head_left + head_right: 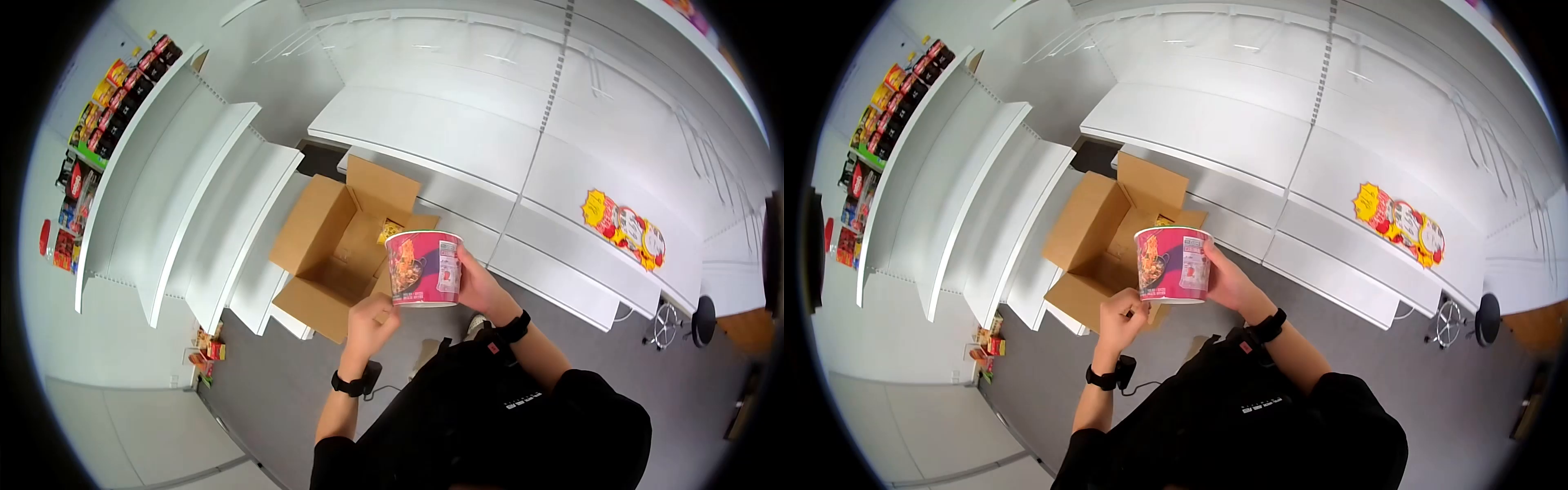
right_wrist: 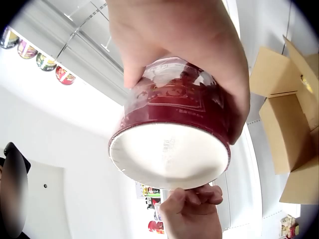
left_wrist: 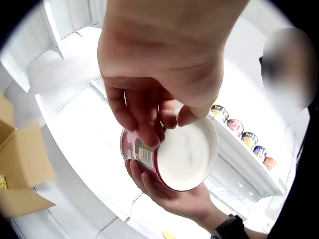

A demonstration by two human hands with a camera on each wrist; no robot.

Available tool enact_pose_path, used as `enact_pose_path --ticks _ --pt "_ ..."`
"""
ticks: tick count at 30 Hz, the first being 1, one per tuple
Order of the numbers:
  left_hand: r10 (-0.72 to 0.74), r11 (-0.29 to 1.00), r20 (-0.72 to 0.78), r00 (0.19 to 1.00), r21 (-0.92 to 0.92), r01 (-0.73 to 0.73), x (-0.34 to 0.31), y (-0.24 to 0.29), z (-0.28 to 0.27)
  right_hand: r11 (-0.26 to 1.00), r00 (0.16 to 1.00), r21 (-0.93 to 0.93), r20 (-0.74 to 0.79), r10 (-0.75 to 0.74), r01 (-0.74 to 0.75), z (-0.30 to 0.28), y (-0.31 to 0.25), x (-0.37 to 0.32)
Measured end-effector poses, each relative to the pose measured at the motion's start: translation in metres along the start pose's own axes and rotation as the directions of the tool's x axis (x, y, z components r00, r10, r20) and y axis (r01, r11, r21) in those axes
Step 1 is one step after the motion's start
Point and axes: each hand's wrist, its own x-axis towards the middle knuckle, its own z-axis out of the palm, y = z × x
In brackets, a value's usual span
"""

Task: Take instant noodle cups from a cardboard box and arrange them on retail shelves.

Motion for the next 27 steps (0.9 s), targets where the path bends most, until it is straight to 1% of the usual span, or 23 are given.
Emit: enact_pose_path --ticks 1,2,3,4,5,7,8,9,10,11,13,14,16,17,18,20,21,24,27 --pt "-0.085 0.965 0.026 0.996 -0.247 0.089 -0.011 -0.01 0.0 1.0 1.0 0.0 -0.002 -0.03 0.03 0.004 0.005 -0.008" --pt "-0.165 0.861 0.072 0.984 -0.475 0.179 -0.017 -0.012 -0.001 0.998 0.998 0.018 0.006 -0.06 0.06 0.005 0.011 -0.014" --pt "-0.25 0.758 0.123 0.96 -0.593 0.273 -0.022 -0.015 -0.003 0.996 0.996 0.032 0.016 -0.087 0.087 0.006 0.017 -0.02" --pt "-0.327 0.627 0.181 0.928 -0.693 0.356 -0.027 -0.018 -0.004 0.993 0.994 0.042 0.027 -0.108 0.107 0.006 0.021 -0.025" --pt "-0.395 0.471 0.248 0.885 -0.772 0.426 -0.032 -0.014 -0.005 0.992 0.991 0.027 0.055 -0.123 0.122 0.008 0.027 -0.03" --pt "-0.337 0.46 0.37 0.866 -0.738 0.494 -0.044 -0.004 0.002 0.99 0.985 0.006 0.104 -0.138 0.138 0.011 0.044 -0.042" --pt "-0.305 0.454 0.43 0.85 -0.719 0.527 -0.051 0.001 0.005 0.987 0.986 -0.042 0.071 -0.154 0.157 0.019 0.053 -0.049" --pt "-0.307 0.324 0.496 0.812 -0.748 0.579 -0.06 -0.002 0.01 0.98 0.984 -0.092 0.038 -0.174 0.177 0.029 0.06 -0.055" --pt "-0.298 0.339 0.477 0.827 -0.757 0.558 -0.069 -0.005 0.014 0.969 0.98 -0.147 0.007 -0.199 0.198 0.035 0.065 -0.061" --pt "-0.283 0.354 0.459 0.842 -0.766 0.536 -0.075 -0.005 0.018 0.962 0.98 -0.192 0.02 -0.196 0.196 0.035 0.066 -0.068" --pt "-0.245 0.405 0.398 0.884 -0.786 0.466 -0.084 -0.002 0.027 0.881 0.96 -0.421 -0.074 -0.271 0.216 0.037 0.064 -0.081" --pt "-0.223 0.467 0.35 0.91 -0.781 0.415 -0.084 0.001 0.03 0.822 0.943 -0.528 -0.111 -0.314 0.211 0.04 0.062 -0.086" --pt "-0.171 0.587 0.252 0.952 -0.75 0.304 -0.082 0.007 0.035 0.798 0.939 -0.589 -0.184 -0.289 0.13 0.046 0.052 -0.103" --pt "-0.213 0.577 0.234 0.949 -0.753 0.315 -0.08 0.013 0.037 0.783 0.931 -0.613 -0.217 -0.293 0.104 0.048 0.049 -0.11" --pt "-0.221 0.594 0.222 0.95 -0.741 0.312 -0.079 0.022 0.039 0.769 0.921 -0.634 -0.251 -0.298 0.077 0.051 0.048 -0.117" --pt "-0.227 0.633 0.2 0.953 -0.714 0.301 -0.073 0.038 0.045 0.682 0.895 -0.722 -0.224 -0.387 0.114 0.059 0.049 -0.13" --pt "-0.201 0.646 0.189 0.961 -0.712 0.275 -0.07 0.042 0.051 0.633 0.877 -0.763 -0.208 -0.432 0.131 0.064 0.049 -0.137" --pt "-0.146 0.666 0.222 0.964 -0.699 0.262 -0.067 0.061 0.07 0.561 0.823 -0.812 -0.202 -0.53 0.162 0.073 0.045 -0.165" --pt "0.011 0.815 0.237 0.971 -0.566 0.129 -0.056 0.093 0.09 0.489 0.766 -0.857 -0.203 -0.61 0.162 0.063 0.031 -0.193"
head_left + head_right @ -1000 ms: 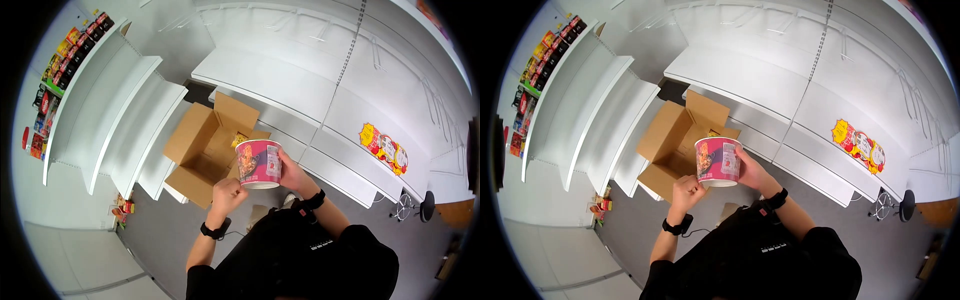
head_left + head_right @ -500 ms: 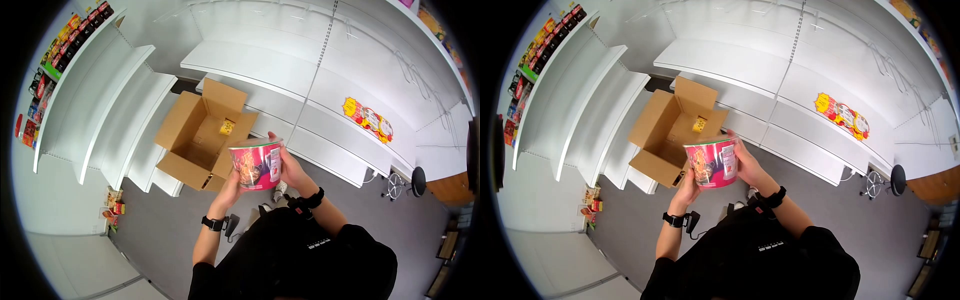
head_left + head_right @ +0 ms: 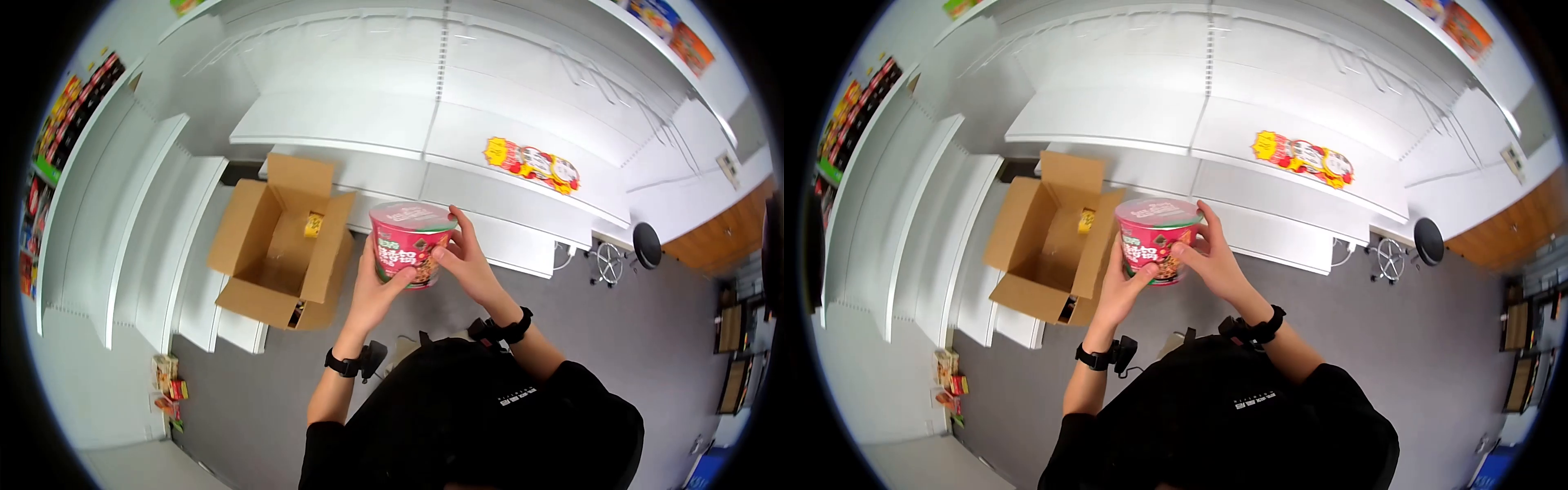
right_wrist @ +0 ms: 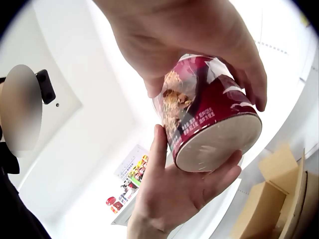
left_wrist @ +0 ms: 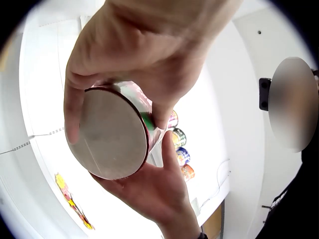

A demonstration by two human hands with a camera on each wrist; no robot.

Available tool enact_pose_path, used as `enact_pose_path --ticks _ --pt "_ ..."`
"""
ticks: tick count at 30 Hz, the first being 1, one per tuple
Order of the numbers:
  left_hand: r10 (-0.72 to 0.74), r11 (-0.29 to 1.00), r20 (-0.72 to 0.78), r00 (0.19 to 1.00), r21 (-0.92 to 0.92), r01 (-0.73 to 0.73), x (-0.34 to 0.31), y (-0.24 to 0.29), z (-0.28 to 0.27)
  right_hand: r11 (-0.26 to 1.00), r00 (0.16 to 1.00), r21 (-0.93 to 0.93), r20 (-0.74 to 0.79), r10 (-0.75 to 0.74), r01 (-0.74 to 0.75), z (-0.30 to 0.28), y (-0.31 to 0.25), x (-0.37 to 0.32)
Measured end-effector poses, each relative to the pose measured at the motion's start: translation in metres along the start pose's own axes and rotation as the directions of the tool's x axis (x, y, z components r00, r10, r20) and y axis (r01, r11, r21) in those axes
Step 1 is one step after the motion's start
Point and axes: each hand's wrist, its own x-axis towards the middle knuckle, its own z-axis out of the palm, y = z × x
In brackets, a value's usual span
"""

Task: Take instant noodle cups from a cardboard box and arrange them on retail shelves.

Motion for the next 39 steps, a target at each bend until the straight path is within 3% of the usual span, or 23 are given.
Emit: enact_pose_path --ticks 3,4,7,11,12,16,19,21,23,29,35,39 --pt "-0.049 0.998 0.057 0.997 0.032 0.047 0.009 0.005 0.044 0.993 0.993 0.12 -0.114 0.029 -0.015 -0.046 -0.02 -0.014" --pt "0.049 0.998 0.123 0.991 0.041 -0.054 0.018 -0.016 0.053 0.991 0.99 0.13 -0.139 0.001 0.017 -0.066 -0.018 -0.017" --pt "-0.03 0.993 0.278 0.96 -0.098 0.06 0.032 0.007 0.105 0.97 0.979 0.241 -0.192 0.07 -0.022 -0.126 -0.035 -0.043" --pt "-0.138 0.965 0.458 0.878 -0.138 0.224 0.055 -0.008 0.187 0.952 0.97 0.293 -0.243 -0.01 0.084 -0.206 -0.039 -0.079" --pt "-0.005 0.971 0.46 0.888 -0.211 0.115 0.058 -0.012 0.216 0.96 0.957 0.25 -0.286 -0.053 0.127 -0.219 -0.043 -0.087" --pt "0.047 0.966 0.457 0.888 -0.247 0.076 0.075 -0.02 0.294 0.976 0.941 0.18 -0.334 -0.055 0.12 -0.284 -0.069 -0.115" --pt "0.076 0.978 0.423 0.903 -0.206 0.014 0.084 -0.006 0.342 0.991 0.936 -0.009 -0.328 -0.13 0.134 -0.323 -0.09 -0.126" --pt "0.097 0.978 0.41 0.907 -0.208 -0.011 0.088 -0.002 0.366 0.994 0.932 0.038 -0.352 -0.086 0.107 -0.344 -0.101 -0.131" --pt "0.131 0.976 0.404 0.905 -0.214 -0.045 0.092 0.004 0.383 0.994 0.937 0.079 -0.345 -0.05 0.082 -0.367 -0.106 -0.131" --pt "-0.043 0.987 0.395 0.918 -0.124 0.1 0.096 0.01 0.392 0.986 0.95 0.107 -0.301 -0.088 0.126 -0.399 -0.105 -0.119" --pt "0.094 0.995 0.361 0.928 -0.071 -0.073 0.107 -0.003 0.396 0.969 0.972 0.213 -0.221 -0.074 0.122 -0.422 -0.121 -0.112" --pt "0.046 0.994 0.362 0.931 -0.106 -0.008 0.106 -0.01 0.39 0.945 0.959 0.199 -0.166 -0.23 0.261 -0.449 -0.156 -0.102"
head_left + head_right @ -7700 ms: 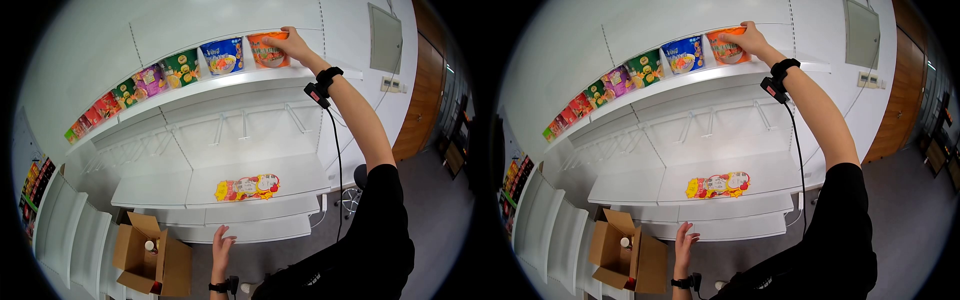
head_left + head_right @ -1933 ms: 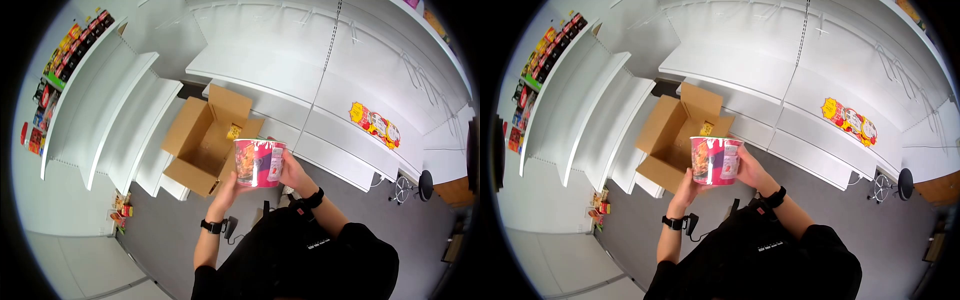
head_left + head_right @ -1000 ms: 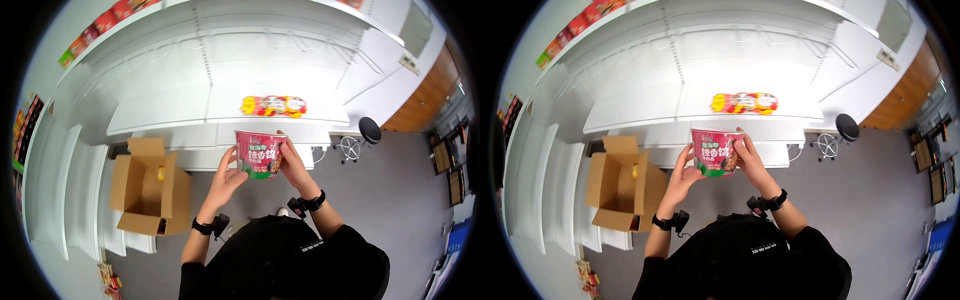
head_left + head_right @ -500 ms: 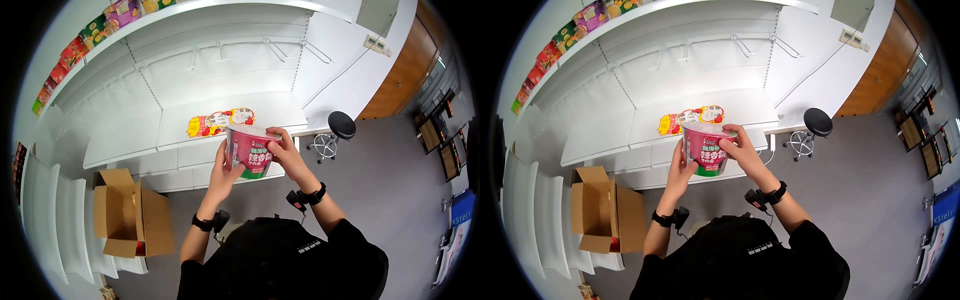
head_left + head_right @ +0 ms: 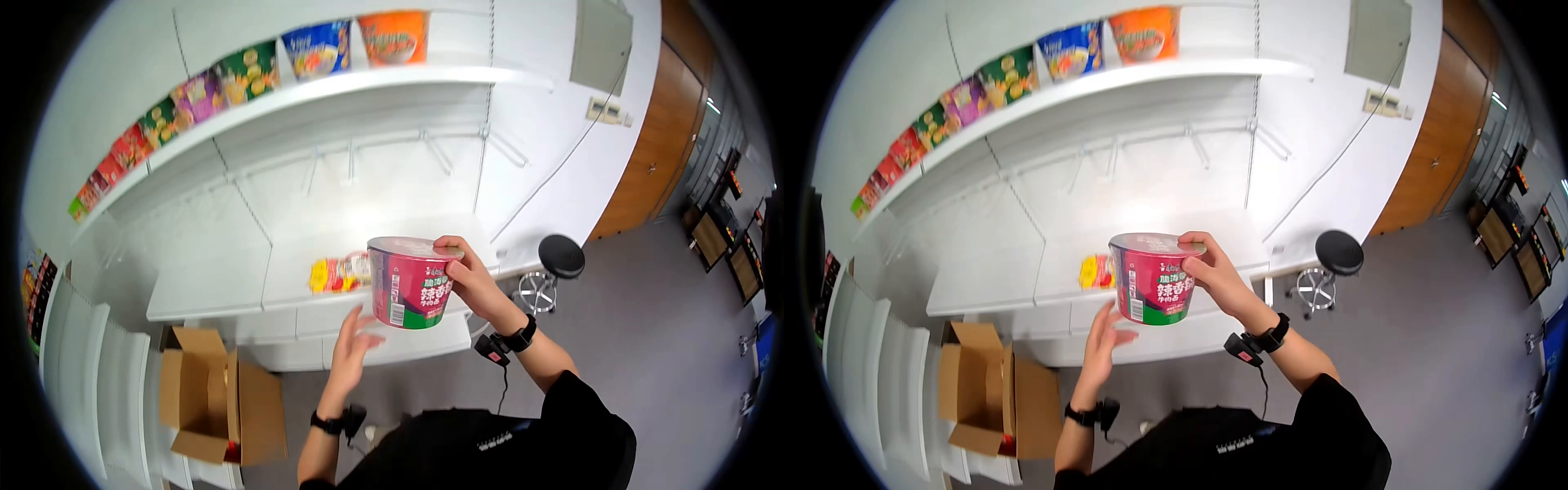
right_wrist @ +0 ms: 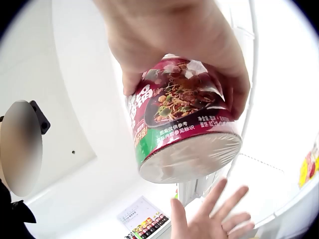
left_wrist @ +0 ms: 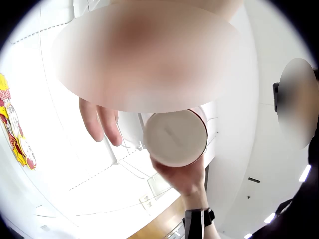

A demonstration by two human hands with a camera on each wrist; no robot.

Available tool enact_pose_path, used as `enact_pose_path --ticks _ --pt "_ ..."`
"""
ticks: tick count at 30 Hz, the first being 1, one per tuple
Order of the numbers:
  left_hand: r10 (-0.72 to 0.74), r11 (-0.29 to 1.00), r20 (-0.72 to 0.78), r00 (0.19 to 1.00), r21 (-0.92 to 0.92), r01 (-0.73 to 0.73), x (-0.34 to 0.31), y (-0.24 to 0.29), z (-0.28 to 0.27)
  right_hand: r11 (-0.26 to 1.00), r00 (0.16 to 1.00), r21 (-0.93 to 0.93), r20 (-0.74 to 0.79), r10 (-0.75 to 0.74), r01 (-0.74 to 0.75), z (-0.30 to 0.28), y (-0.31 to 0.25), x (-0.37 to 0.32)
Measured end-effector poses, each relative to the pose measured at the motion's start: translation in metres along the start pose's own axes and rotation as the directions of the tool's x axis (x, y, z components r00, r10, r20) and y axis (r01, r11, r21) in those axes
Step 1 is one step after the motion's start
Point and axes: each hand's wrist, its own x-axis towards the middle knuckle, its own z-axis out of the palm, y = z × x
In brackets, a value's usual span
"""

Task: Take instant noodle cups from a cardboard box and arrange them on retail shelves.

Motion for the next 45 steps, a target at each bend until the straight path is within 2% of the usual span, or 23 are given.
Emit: enact_pose_path --ticks 1,3,5,6,7,10,14,19,22,26,27,30,34,43,45 --pt "0.021 0.997 -0.008 1.0 0.078 -0.02 -0.001 -0.003 -0.004 0.996 0.997 -0.044 0.0 -0.08 0.08 -0.004 -0.016 0.009" --pt "-0.008 0.999 -0.049 0.999 0.048 0.01 -0.004 0.003 -0.01 0.964 0.972 -0.124 0.0 -0.237 0.235 -0.007 -0.057 0.025" --pt "-0.01 0.999 -0.084 0.996 0.042 0.013 -0.005 0.006 -0.014 0.86 0.895 -0.263 0.027 -0.446 0.436 -0.004 -0.104 0.04" --pt "0.008 0.999 -0.097 0.995 0.051 -0.003 -0.006 0.005 -0.016 0.81 0.861 -0.305 0.077 -0.502 0.5 -0.002 -0.131 0.045" --pt "0.025 0.998 -0.111 0.994 0.059 -0.018 -0.006 0.005 -0.017 0.727 0.8 -0.364 0.095 -0.593 0.582 0.0 -0.153 0.053" --pt "0.005 1.0 -0.119 0.993 0.031 -0.002 -0.008 0.004 -0.011 0.578 0.691 -0.494 0.067 -0.72 0.65 0.005 -0.212 0.072" --pt "0.002 0.996 -0.096 0.995 0.085 0.007 -0.014 -0.003 -0.008 0.493 0.638 -0.657 -0.025 -0.77 0.57 -0.015 -0.262 0.119" --pt "-0.018 0.997 -0.153 0.988 0.067 0.029 -0.023 -0.003 -0.016 0.416 0.62 -0.817 -0.094 -0.779 0.398 -0.046 -0.289 0.169" --pt "-0.034 0.999 -0.191 0.981 0.033 0.041 -0.028 -0.001 -0.018 0.398 0.635 -0.851 -0.102 -0.766 0.343 -0.053 -0.294 0.188" --pt "-0.033 0.996 -0.211 0.977 0.078 0.05 -0.034 -0.004 -0.019 0.463 0.683 -0.844 -0.17 -0.71 0.271 -0.059 -0.29 0.21" --pt "-0.033 0.994 -0.217 0.976 0.096 0.055 -0.036 -0.005 -0.019 0.431 0.66 -0.863 -0.164 -0.733 0.264 -0.06 -0.286 0.214" --pt "-0.027 0.996 -0.233 0.972 0.082 0.047 -0.041 -0.01 -0.023 0.447 0.667 -0.865 -0.194 -0.72 0.23 -0.065 -0.281 0.226" --pt "-0.053 0.998 -0.274 0.96 0.018 0.06 -0.05 -0.01 -0.025 0.394 0.63 -0.892 -0.177 -0.756 0.222 -0.074 -0.278 0.239" --pt "-0.099 0.995 -0.295 0.95 -0.024 0.097 -0.06 -0.014 -0.032 0.429 0.617 -0.87 -0.203 -0.76 0.242 -0.075 -0.274 0.242" --pt "-0.124 0.992 -0.297 0.947 -0.042 0.117 -0.067 -0.015 -0.039 0.412 0.523 -0.876 -0.237 -0.819 0.249 -0.081 -0.268 0.237"
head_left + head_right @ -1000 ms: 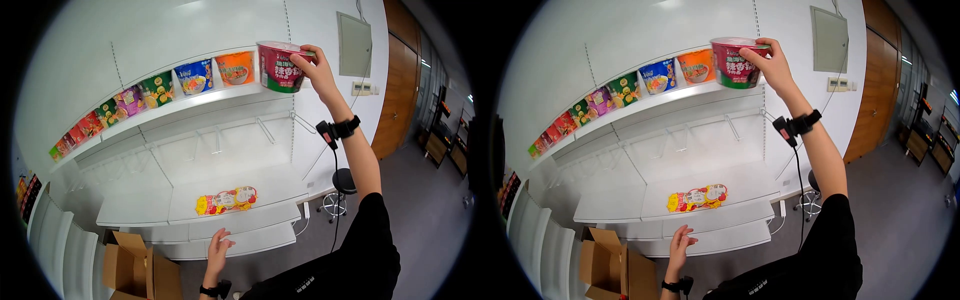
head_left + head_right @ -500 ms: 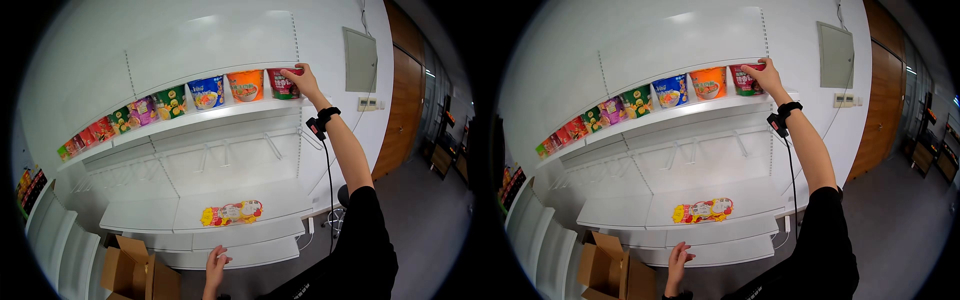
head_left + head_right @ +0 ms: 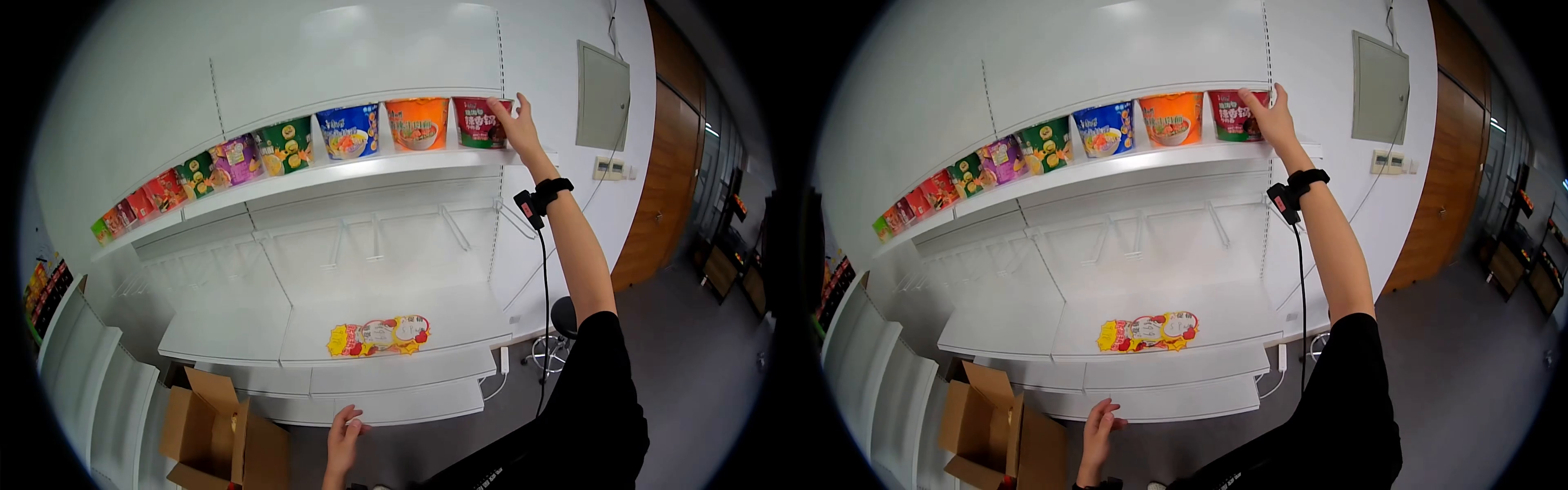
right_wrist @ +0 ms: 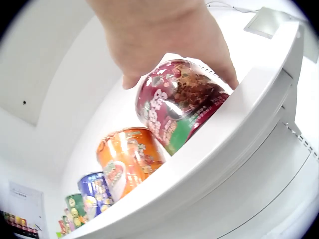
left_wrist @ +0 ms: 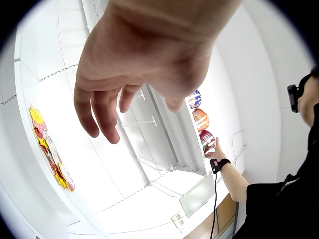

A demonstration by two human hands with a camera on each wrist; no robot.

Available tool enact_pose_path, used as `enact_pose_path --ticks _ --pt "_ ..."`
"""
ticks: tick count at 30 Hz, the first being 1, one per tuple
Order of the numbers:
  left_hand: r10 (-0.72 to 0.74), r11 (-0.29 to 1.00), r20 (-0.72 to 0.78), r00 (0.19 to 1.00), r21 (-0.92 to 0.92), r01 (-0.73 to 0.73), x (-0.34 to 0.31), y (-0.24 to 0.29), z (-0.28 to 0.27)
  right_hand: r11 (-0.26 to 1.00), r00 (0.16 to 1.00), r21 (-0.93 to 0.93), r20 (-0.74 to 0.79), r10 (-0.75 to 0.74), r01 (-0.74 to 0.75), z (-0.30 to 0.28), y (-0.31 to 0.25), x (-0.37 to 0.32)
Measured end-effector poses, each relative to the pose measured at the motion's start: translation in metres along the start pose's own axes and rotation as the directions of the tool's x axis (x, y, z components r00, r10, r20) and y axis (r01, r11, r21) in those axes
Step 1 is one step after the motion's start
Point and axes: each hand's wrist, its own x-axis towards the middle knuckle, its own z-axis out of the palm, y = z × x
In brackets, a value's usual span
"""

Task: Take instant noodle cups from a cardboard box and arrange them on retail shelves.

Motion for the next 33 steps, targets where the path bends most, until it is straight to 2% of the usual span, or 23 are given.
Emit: enact_pose_path --ticks 1,2,5,6,7,9,12,13,14,15,16,17,18,19,20,21,23,24,29,33 --pt "-0.001 1.0 0.001 1.0 0.023 0.001 -0.003 0.0 -0.005 1.0 0.998 -0.005 -0.054 -0.011 0.01 -0.001 0.003 -0.004" --pt "-0.004 0.999 0.002 1.0 0.045 0.004 -0.005 0.0 -0.01 0.996 0.995 0.087 -0.099 0.024 -0.016 -0.004 -0.013 -0.026" --pt "-0.055 0.997 -0.027 0.998 0.045 0.056 -0.012 -0.002 -0.028 0.968 0.986 0.23 -0.155 -0.063 0.098 -0.008 -0.012 -0.078" --pt "-0.071 0.996 -0.055 0.996 0.042 0.074 -0.015 -0.006 -0.041 0.937 0.992 0.34 -0.121 -0.038 0.077 -0.005 -0.014 -0.103" --pt "-0.082 0.995 -0.043 0.996 -0.057 0.08 -0.02 -0.009 -0.051 0.887 0.998 0.461 -0.064 0.0 0.029 -0.003 -0.017 -0.134" --pt "-0.118 0.992 -0.061 0.991 -0.045 0.115 -0.029 -0.002 -0.068 0.877 0.998 0.476 0.059 0.038 -0.062 0.007 -0.031 -0.202" --pt "-0.121 0.99 -0.126 0.985 -0.084 0.111 -0.046 0.004 -0.097 0.79 0.919 0.492 0.324 0.223 -0.365 0.037 -0.034 -0.309" --pt "-0.11 0.992 -0.14 0.984 -0.077 0.1 -0.05 0.004 -0.113 0.64 0.802 0.495 0.459 0.382 -0.587 0.063 -0.011 -0.358" --pt "-0.092 0.995 -0.167 0.982 -0.051 0.084 -0.06 0.007 -0.127 0.453 0.635 0.446 0.583 0.507 -0.772 0.081 0.01 -0.417" --pt "-0.06 0.998 -0.171 0.983 -0.021 0.057 -0.071 0.01 -0.146 0.38 0.553 0.403 0.654 0.517 -0.833 0.1 -0.004 -0.478" --pt "-0.07 0.997 -0.225 0.972 -0.055 0.059 -0.083 0.012 -0.163 0.242 0.453 0.383 0.783 0.427 -0.891 0.118 -0.009 -0.529" --pt "-0.083 0.996 -0.273 0.958 -0.062 0.069 -0.101 0.01 -0.184 0.005 0.222 0.239 0.891 0.396 -0.971 0.133 -0.038 -0.57" --pt "-0.095 0.995 -0.31 0.946 -0.069 0.077 -0.118 0.007 -0.208 -0.211 0.032 0.133 0.905 0.424 -0.968 0.153 -0.058 -0.612" --pt "-0.113 0.993 -0.346 0.931 -0.076 0.093 -0.135 0.005 -0.23 -0.329 -0.095 0.058 0.898 0.43 -0.943 0.166 -0.088 -0.642" --pt "-0.15 0.988 -0.4 0.904 -0.084 0.127 -0.132 0.003 -0.242 -0.484 -0.234 -0.019 0.891 0.389 -0.875 0.186 -0.093 -0.66" --pt "-0.161 0.987 -0.44 0.883 -0.089 0.135 -0.147 0.003 -0.26 -0.556 -0.313 -0.06 0.874 0.372 -0.829 0.196 -0.113 -0.68" --pt "-0.187 0.982 -0.52 0.834 -0.102 0.156 -0.172 0.003 -0.288 -0.561 -0.4 -0.165 0.856 0.327 -0.811 0.211 -0.138 -0.71" --pt "-0.201 0.98 -0.558 0.805 -0.109 0.169 -0.184 0.004 -0.3 -0.552 -0.415 -0.191 0.854 0.314 -0.811 0.218 -0.146 -0.719" --pt "-0.246 0.968 -0.68 0.691 -0.136 0.211 -0.221 -0.014 -0.347 -0.527 -0.46 -0.262 0.84 0.288 -0.808 0.256 -0.167 -0.75" --pt "-0.283 0.959 -0.698 0.657 -0.192 0.21 -0.22 -0.025 -0.369 -0.521 -0.484 -0.293 0.83 0.278 -0.802 0.286 -0.172 -0.755"
